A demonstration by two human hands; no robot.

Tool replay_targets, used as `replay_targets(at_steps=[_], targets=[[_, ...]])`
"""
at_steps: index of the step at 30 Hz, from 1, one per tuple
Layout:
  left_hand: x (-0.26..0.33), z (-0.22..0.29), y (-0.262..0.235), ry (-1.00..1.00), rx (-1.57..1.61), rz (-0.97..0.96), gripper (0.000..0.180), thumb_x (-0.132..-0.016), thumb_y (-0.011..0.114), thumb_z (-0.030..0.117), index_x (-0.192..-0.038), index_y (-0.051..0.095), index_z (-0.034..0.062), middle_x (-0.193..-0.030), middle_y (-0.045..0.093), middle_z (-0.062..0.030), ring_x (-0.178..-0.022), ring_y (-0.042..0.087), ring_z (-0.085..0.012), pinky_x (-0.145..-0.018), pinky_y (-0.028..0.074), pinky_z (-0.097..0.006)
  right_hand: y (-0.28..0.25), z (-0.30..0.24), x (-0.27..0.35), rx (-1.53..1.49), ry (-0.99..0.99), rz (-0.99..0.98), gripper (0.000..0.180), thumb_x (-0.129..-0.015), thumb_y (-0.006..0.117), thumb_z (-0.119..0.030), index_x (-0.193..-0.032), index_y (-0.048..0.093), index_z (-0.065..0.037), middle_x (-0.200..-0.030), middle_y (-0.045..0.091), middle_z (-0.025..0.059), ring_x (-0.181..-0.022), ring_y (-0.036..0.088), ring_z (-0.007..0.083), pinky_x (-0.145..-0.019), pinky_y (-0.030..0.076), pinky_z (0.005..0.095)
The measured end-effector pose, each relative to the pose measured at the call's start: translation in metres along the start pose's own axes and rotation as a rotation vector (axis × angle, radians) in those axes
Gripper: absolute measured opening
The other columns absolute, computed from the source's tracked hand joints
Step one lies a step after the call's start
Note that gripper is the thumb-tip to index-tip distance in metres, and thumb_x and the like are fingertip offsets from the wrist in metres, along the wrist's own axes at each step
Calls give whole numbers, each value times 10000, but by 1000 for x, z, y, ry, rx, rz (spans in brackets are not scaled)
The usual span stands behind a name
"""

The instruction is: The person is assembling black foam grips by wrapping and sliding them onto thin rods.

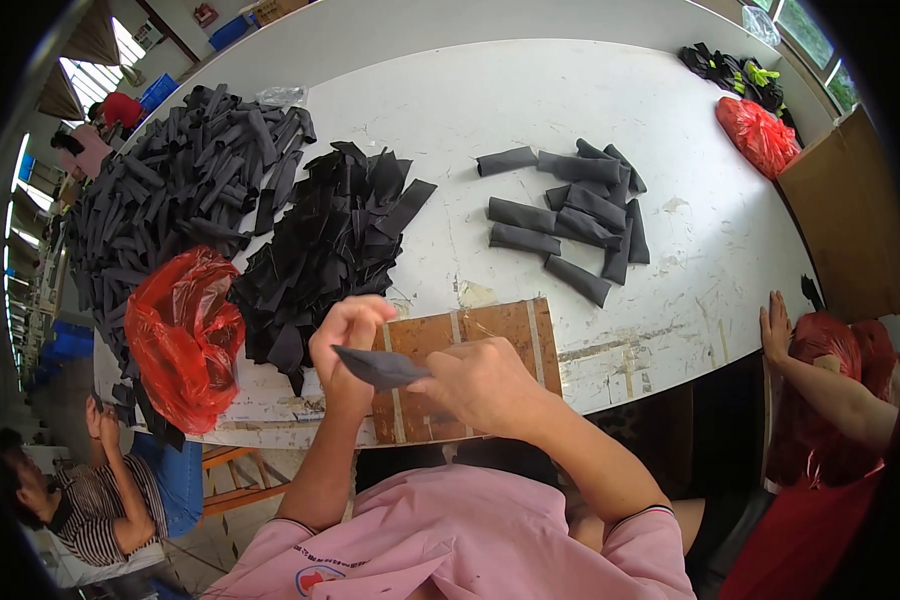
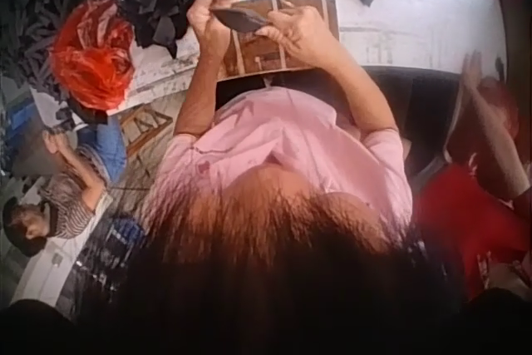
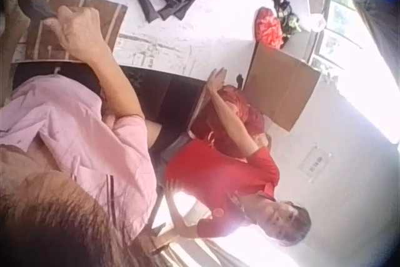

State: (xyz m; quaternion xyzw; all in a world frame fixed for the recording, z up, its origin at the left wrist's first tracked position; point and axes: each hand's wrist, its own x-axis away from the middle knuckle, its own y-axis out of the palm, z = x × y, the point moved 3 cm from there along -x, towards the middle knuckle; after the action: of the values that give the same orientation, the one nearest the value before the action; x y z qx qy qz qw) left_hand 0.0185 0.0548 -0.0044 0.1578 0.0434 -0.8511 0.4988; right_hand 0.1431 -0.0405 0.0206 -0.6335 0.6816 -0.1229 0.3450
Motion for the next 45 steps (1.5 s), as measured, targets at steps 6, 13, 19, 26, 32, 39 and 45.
replay_targets(at_steps=[6, 13, 19, 26, 32, 39, 45], targets=[[-97, -101, 16, 95, -1326, -5, 162, -741, 578, 112, -842, 553, -13, -902, 548, -157, -858, 528, -305, -747, 417, -389, -37, 51, -13, -584, 361, 297, 395, -902, 391, -331, -816, 571, 10, -549, 502, 14, -491, 444, 73, -459, 352, 209], [-95, -148, -4, 194, -1411, -131, 62, -733, 503, 61, -724, 555, 28, -769, 547, -130, -782, 528, -293, -694, 419, -378, 16, 9, 49, -437, 333, 237, 904, -667, 541, -638, -1271, 271, -22, -1011, 493, 162, -765, 557, 227, -678, 451, 328], [-64, -73, 0, 453, -850, 144, 73, -716, 543, 17, -780, 550, -18, -747, 575, -114, -690, 532, -266, -621, 431, -358, 25, -17, 8, -116, -145, 312, 430, -777, 576, -356, -1015, 552, 1, -910, 555, 136, -773, 529, 256, -649, 447, 330], [14, -29, -38, -726, 455, 265, 87, -804, 511, 91, -812, 549, 12, -684, 594, -55, -538, 547, -96, -480, 438, -213, -64, 10, -30, -395, 217, 645, 403, -846, 506, -309, -998, 525, 64, -776, 572, 65, -657, 483, 96, -608, 384, 219], [66, -3, -43, -868, 503, 162, 91, -740, 513, 73, -780, 557, 3, -680, 586, -71, -540, 532, -102, -464, 406, -216, 48, -5, 72, -988, 769, 30, 357, -811, 548, -314, -928, 544, 23, -756, 557, 47, -684, 517, 113, -614, 424, 239], [107, 12, -37, -800, 138, 55, 119, -755, 510, 95, -798, 544, -11, -667, 562, -45, -502, 492, -71, -407, 360, -182, 115, -21, 55, -1742, 934, 245, 150, -804, 578, -117, -894, 523, -9, -815, 582, 55, -728, 579, 148, -679, 490, 297], [134, 20, -40, -677, 347, 199, 193, -760, 501, 69, -926, 533, -23, -796, 576, -62, -638, 529, -97, -549, 403, -211, 112, -15, 64, -1594, 920, 312, 218, -774, 626, -174, -882, 532, -9, -797, 594, 81, -704, 593, 172, -626, 506, 297]])
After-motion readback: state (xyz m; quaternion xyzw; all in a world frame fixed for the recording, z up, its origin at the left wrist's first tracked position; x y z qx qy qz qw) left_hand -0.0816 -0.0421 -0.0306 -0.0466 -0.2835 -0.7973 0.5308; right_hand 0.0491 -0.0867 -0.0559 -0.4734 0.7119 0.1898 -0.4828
